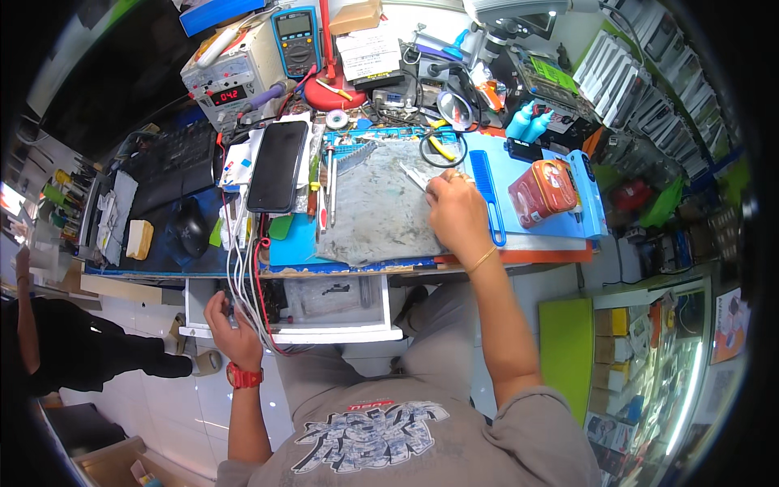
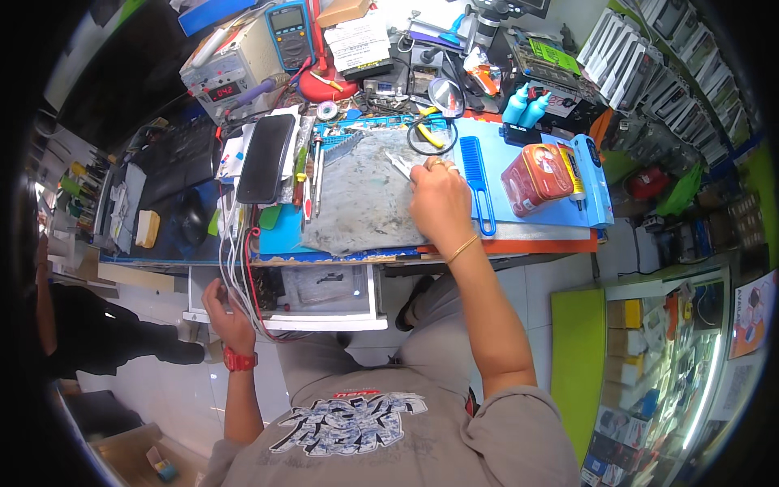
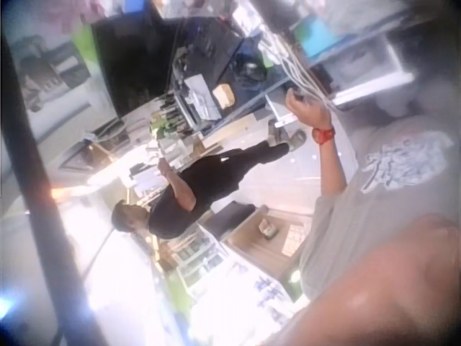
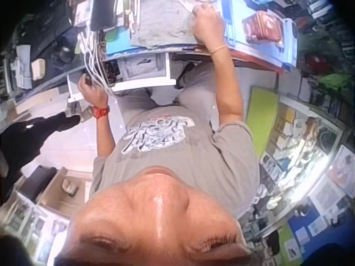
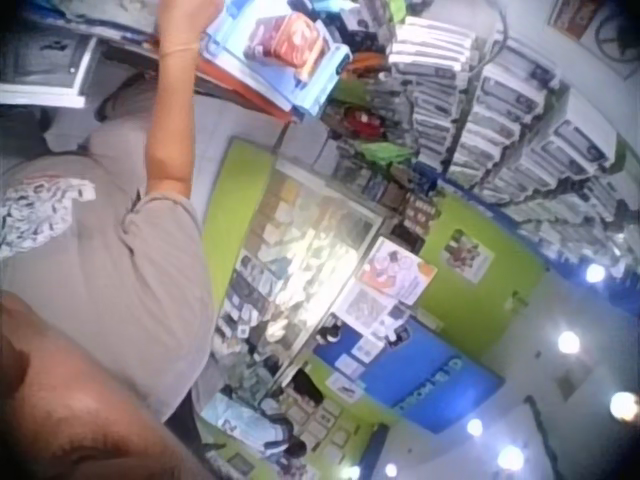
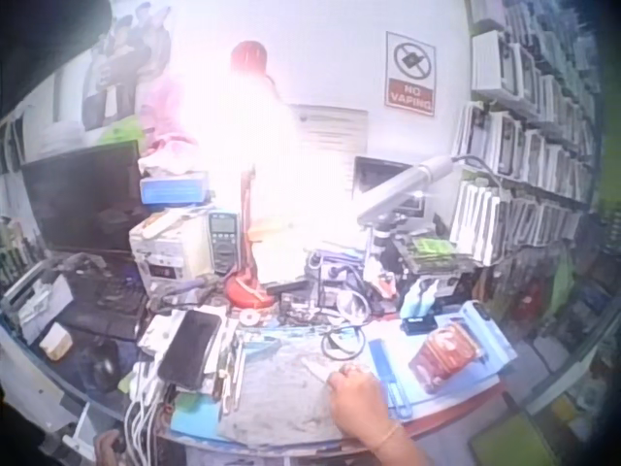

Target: The person sorts through components in a drawer and on a workbench, handling small circuit boards and wires before using wire cutters to clip a small piece of material.

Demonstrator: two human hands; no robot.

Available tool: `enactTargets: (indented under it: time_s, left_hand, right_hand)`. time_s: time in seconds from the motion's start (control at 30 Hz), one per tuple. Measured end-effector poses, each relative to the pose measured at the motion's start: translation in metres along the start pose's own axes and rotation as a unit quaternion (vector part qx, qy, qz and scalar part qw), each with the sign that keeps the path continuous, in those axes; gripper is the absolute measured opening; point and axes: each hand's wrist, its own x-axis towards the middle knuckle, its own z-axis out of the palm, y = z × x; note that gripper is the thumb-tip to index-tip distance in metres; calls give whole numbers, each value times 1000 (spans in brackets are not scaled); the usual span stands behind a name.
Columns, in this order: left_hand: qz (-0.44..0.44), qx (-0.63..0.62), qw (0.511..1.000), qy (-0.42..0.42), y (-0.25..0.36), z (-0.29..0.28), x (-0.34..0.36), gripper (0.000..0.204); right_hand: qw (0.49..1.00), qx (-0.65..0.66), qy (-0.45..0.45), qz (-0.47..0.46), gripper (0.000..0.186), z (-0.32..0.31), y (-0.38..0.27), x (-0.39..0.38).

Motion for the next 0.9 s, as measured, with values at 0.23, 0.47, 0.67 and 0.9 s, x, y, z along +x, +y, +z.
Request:
enactTargets:
  time_s: [0.23, 0.47, 0.67, 0.9]
  left_hand:
    - [0, 7, 1000, 3, 0, -1, -1, 40]
    - [6, 4, 1000, -1, -1, -1, -1, 41]
    - [35, 15, 999, 14, -3, 1, -1, 38]
    - [41, 23, 999, 13, -3, 1, -1, 38]
  right_hand:
    - [998, -54, -11, 16, 12, 7, 28, 57]
    - [993, -77, -67, 52, 16, 14, 47, 69]
    - [994, -69, -39, 75, 19, -20, 40, 53]
    - [995, -29, 13, 95, 17, -21, 12, 20]
